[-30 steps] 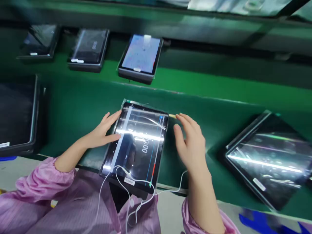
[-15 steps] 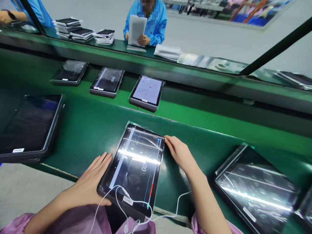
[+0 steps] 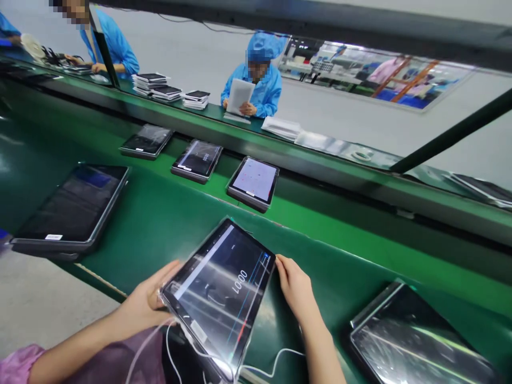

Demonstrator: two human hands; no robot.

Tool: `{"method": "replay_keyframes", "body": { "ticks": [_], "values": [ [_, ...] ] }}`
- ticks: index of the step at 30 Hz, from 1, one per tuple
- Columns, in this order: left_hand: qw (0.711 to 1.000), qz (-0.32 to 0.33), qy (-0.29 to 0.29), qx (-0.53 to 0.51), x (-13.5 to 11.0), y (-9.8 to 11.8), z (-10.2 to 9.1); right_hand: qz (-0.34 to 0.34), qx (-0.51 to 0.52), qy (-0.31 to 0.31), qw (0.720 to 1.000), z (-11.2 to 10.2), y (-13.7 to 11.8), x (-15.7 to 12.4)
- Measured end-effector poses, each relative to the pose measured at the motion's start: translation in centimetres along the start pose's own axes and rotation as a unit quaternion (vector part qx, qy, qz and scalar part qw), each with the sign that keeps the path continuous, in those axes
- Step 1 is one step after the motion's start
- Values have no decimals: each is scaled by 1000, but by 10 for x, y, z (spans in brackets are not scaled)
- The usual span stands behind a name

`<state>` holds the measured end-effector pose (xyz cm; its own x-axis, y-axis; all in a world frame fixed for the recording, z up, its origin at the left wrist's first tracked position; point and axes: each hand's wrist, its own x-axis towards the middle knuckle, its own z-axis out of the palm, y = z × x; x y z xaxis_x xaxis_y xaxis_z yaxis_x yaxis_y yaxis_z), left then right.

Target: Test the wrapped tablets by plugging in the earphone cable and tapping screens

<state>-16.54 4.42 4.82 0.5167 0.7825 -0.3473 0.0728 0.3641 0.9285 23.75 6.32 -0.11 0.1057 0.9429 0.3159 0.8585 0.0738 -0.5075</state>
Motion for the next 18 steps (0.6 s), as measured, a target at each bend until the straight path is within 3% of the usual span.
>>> {"method": "replay_keyframes", "body": {
  "ticks": [3, 6, 10, 18],
  "values": [
    [971, -36, -27, -233, 3, 9, 9, 6, 6, 0, 1000, 0, 2, 1],
    [933, -93, -67, -341, 9, 12, 13, 9, 19, -2, 1000, -1, 1, 2],
    [928, -130, -36, -348, 17, 11, 14, 20, 50, 5, 999, 0, -2, 2],
    [948, -48, 20, -315, 26, 26, 20, 99, 157, 37, 982, 2, -8, 1]
  ]
}}
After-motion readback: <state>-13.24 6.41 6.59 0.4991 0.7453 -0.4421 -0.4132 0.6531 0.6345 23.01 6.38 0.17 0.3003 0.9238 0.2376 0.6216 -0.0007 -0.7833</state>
